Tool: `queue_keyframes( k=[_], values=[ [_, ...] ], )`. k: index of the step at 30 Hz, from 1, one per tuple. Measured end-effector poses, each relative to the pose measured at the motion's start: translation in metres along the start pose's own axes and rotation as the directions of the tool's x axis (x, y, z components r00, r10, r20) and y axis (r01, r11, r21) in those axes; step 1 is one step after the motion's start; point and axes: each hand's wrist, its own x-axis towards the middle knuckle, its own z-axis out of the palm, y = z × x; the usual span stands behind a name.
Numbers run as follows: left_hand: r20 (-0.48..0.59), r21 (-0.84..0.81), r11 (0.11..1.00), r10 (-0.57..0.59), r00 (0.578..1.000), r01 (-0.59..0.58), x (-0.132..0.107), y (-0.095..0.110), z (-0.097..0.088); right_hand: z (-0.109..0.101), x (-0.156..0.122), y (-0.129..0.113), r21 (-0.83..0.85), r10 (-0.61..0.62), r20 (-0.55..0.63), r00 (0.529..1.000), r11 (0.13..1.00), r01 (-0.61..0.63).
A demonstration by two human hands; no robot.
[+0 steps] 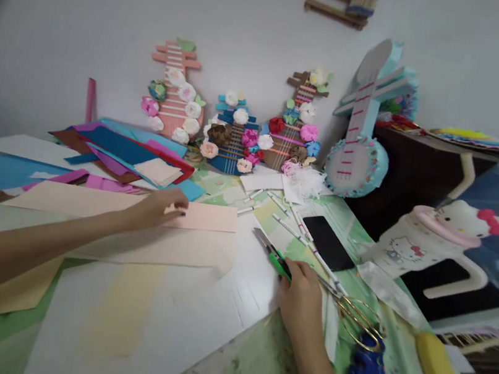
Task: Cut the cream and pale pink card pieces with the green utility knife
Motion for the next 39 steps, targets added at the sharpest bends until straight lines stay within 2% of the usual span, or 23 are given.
queue_keyframes(
  k=[2,4,7,9,11,14,17,20,22,24,26,29,31,33,35,37,39],
  values=[
    [0.132,-0.08,0.992,0.106,0.986,-0.095,-0.025,0.037,0.018,-0.001,0.0,-0.002,0.003,-0.002,0.001,1.0,1.0,0.002],
    [0.221,-0.141,0.982,0.151,0.963,-0.122,-0.045,0.068,0.034,0.0,-0.001,-0.004,0.011,-0.027,-0.016,1.0,1.0,0.027],
    [0.242,-0.188,0.978,0.136,0.961,-0.091,-0.06,0.102,0.056,0.002,-0.003,-0.01,0.066,-0.1,-0.096,0.99,0.992,0.106],
    [0.229,-0.208,0.977,0.092,0.969,-0.044,-0.062,0.118,0.067,0.001,-0.006,-0.019,0.176,-0.172,-0.13,0.977,0.965,0.193],
    [0.227,-0.25,0.968,0.074,0.971,-0.016,-0.063,0.131,0.076,-0.002,-0.009,-0.031,0.33,-0.24,-0.061,0.969,0.911,0.247],
    [0.269,-0.343,0.939,0.108,0.957,-0.009,-0.07,0.146,0.081,-0.009,-0.014,-0.049,0.479,-0.336,0.157,0.929,0.849,0.226],
    [0.309,-0.397,0.918,0.155,0.938,-0.021,-0.083,0.153,0.078,-0.017,-0.017,-0.059,0.512,-0.419,0.272,0.867,0.825,0.238],
    [0.286,-0.38,0.923,0.175,0.942,-0.056,-0.096,0.15,0.071,-0.023,-0.018,-0.063,0.507,-0.46,0.333,0.823,0.823,0.256],
    [0.228,-0.318,0.934,0.242,0.943,-0.162,-0.1,0.145,0.068,-0.025,-0.018,-0.064,0.519,-0.477,0.358,0.803,0.816,0.254],
    [0.168,-0.19,0.929,0.35,0.921,-0.319,-0.101,0.142,0.068,-0.027,-0.017,-0.064,0.549,-0.495,0.375,0.784,0.8,0.242],
    [0.166,-0.023,0.896,0.441,0.882,-0.443,-0.1,0.143,0.071,-0.027,-0.016,-0.061,0.563,-0.469,0.369,0.802,0.8,0.209],
    [0.266,0.154,0.845,0.464,0.845,-0.512,-0.099,0.151,0.078,-0.026,-0.009,-0.051,0.495,-0.291,0.26,0.921,0.859,0.132],
    [0.308,0.221,0.822,0.452,0.837,-0.525,-0.101,0.157,0.083,-0.028,-0.001,-0.04,0.364,-0.14,0.153,0.978,0.928,0.076],
    [0.303,0.261,0.813,0.443,0.844,-0.521,-0.104,0.161,0.088,-0.029,0.007,-0.028,0.145,-0.063,0.13,0.99,0.988,0.043],
    [0.274,0.278,0.815,0.441,0.855,-0.509,-0.107,0.162,0.091,-0.03,0.016,-0.019,-0.041,-0.029,0.192,0.981,0.998,0.038],
    [0.237,0.278,0.822,0.444,0.864,-0.498,-0.109,0.161,0.094,-0.028,0.023,-0.014,-0.125,-0.026,0.298,0.954,0.99,0.066],
    [0.217,0.253,0.832,0.449,0.867,-0.494,-0.11,0.16,0.093,-0.025,0.029,-0.01,-0.136,-0.034,0.367,0.93,0.987,0.09]
  ],
)
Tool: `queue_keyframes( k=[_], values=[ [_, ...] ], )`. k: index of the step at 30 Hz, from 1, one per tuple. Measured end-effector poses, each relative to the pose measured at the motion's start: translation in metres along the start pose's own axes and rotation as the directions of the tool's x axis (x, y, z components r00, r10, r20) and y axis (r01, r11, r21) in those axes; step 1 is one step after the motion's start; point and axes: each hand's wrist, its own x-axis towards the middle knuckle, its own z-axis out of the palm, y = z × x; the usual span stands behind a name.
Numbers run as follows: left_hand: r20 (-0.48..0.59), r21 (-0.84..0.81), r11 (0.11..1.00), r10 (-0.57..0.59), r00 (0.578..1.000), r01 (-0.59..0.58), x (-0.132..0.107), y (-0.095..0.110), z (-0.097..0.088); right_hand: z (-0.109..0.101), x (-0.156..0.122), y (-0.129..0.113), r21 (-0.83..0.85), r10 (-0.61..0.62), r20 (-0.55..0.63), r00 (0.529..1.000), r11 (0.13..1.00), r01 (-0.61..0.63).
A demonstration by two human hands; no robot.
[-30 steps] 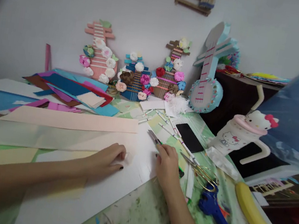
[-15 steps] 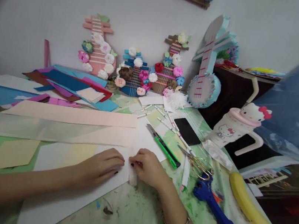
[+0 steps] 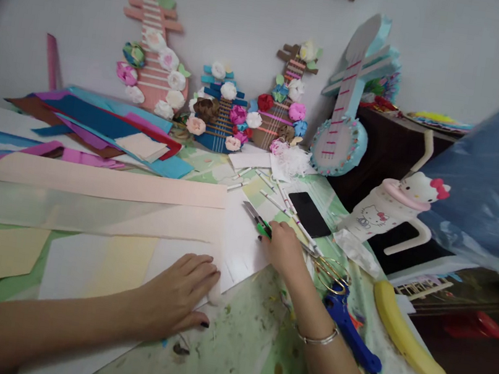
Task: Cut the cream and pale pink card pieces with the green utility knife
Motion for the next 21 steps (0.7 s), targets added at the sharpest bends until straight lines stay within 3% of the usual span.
queue_keyframes(
  k=[5,8,11,15,18,21],
  values=[
    [0.006,-0.165,0.986,0.016,1.0,-0.015,-0.001,-0.011,-0.01,0.004,0.014,0.009,0.03,-0.026,0.059,0.998,0.999,0.024],
    [-0.05,-0.171,0.985,0.01,0.999,-0.019,-0.002,-0.019,-0.012,0.0,0.016,0.015,0.048,-0.014,0.063,0.998,0.999,0.011],
    [-0.093,-0.136,0.991,-0.013,0.996,0.0,-0.003,-0.027,-0.011,-0.013,0.013,0.016,0.098,-0.01,0.04,0.999,0.995,0.006],
    [-0.028,-0.157,0.984,-0.083,0.996,0.078,0.001,-0.047,-0.013,-0.038,0.006,0.008,0.216,-0.008,0.013,1.0,0.976,0.005],
    [0.087,-0.194,0.978,-0.058,0.995,0.074,0.003,-0.065,-0.012,-0.052,0.004,0.004,0.265,-0.122,0.099,0.988,0.96,0.092],
    [0.162,-0.235,0.971,-0.004,0.987,0.043,0.001,-0.078,-0.006,-0.056,0.006,0.005,0.262,-0.307,0.228,0.924,0.933,0.246]
  ],
)
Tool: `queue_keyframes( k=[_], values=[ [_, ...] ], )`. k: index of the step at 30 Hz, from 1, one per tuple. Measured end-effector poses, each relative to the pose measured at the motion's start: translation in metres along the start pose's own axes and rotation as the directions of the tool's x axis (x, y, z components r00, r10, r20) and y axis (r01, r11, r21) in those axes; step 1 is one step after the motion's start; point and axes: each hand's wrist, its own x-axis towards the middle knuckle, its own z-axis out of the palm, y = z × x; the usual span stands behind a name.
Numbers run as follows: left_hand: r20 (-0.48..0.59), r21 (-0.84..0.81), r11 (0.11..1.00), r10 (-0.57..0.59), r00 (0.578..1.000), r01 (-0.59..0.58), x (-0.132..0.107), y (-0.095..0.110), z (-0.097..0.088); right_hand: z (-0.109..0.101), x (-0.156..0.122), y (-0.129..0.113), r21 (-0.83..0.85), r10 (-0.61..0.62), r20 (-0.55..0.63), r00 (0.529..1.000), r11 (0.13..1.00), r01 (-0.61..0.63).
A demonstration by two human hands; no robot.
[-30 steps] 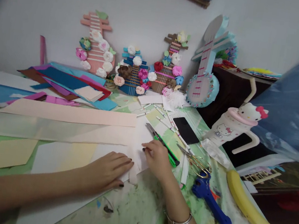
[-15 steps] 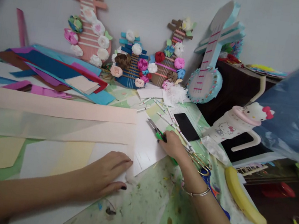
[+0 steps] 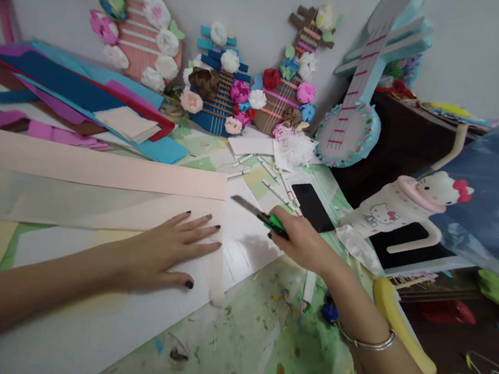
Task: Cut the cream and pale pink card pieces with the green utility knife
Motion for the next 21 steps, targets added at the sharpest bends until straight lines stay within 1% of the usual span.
queue_keyframes(
  k=[2,3,6,10,14,21],
  values=[
    [0.007,-0.014,1.0,0.013,1.0,-0.013,-0.002,-0.006,0.003,0.002,0.002,0.003,-0.064,-0.07,0.088,0.994,0.995,0.076],
    [0.007,-0.019,1.0,0.021,1.0,-0.02,-0.003,-0.007,0.004,0.004,0.002,0.003,-0.088,-0.087,0.123,0.989,0.991,0.098],
    [0.011,-0.021,0.999,0.038,0.999,-0.037,-0.005,-0.009,0.005,0.01,0.005,0.001,-0.169,-0.092,0.191,0.977,0.978,0.125],
    [0.004,-0.028,0.999,0.036,0.999,-0.036,-0.005,-0.009,0.005,0.016,0.01,-0.006,-0.322,-0.071,0.203,0.977,0.937,0.135],
    [-0.017,-0.046,0.998,0.046,0.999,-0.046,-0.005,-0.009,0.007,0.02,0.015,-0.01,-0.421,-0.067,0.192,0.979,0.896,0.144],
    [0.01,-0.032,0.999,0.031,0.999,-0.03,-0.005,-0.009,0.006,0.025,0.019,-0.014,-0.477,-0.073,0.198,0.977,0.864,0.161]
  ],
)
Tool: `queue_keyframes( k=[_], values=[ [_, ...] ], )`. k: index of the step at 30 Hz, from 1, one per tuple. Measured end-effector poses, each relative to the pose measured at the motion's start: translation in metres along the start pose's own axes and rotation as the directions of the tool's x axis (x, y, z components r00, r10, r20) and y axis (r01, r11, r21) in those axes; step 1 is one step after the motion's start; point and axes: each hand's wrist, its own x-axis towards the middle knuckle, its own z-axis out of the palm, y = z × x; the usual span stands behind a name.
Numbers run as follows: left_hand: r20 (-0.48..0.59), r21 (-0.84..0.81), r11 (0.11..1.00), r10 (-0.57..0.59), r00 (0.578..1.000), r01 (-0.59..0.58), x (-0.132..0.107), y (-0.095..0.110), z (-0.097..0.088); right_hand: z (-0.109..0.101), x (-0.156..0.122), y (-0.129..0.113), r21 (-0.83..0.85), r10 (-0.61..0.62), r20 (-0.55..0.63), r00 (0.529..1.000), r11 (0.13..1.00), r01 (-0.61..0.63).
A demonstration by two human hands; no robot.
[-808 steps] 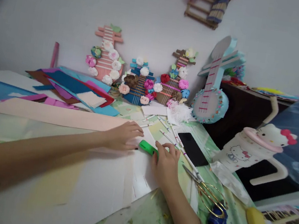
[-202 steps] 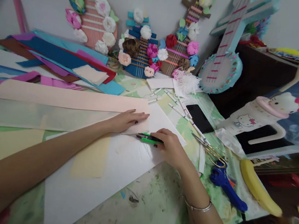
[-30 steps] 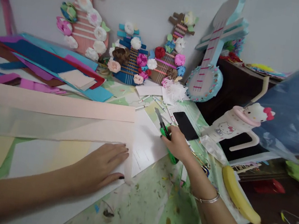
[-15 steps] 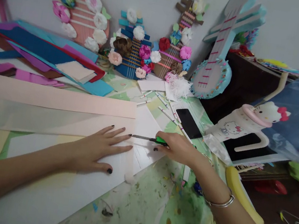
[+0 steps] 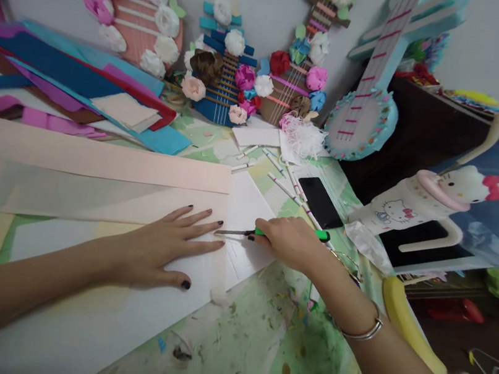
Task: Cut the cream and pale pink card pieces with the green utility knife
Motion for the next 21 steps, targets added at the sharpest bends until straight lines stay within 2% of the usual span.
queue_keyframes(
  k=[8,12,21],
  values=[
    [0.057,0.013,1.0,-0.015,0.998,0.015,0.001,0.0,-0.002,-0.008,-0.001,-0.005,-0.119,-0.005,0.046,0.999,0.993,0.01],
    [0.057,0.014,1.0,-0.014,0.998,0.013,0.001,0.0,-0.002,-0.013,0.001,-0.007,-0.191,-0.007,0.058,0.998,0.981,0.018],
    [0.049,0.008,1.0,-0.011,0.999,0.011,0.0,0.0,-0.002,-0.023,0.006,-0.01,-0.235,-0.002,0.088,0.996,0.972,0.023]
  ],
)
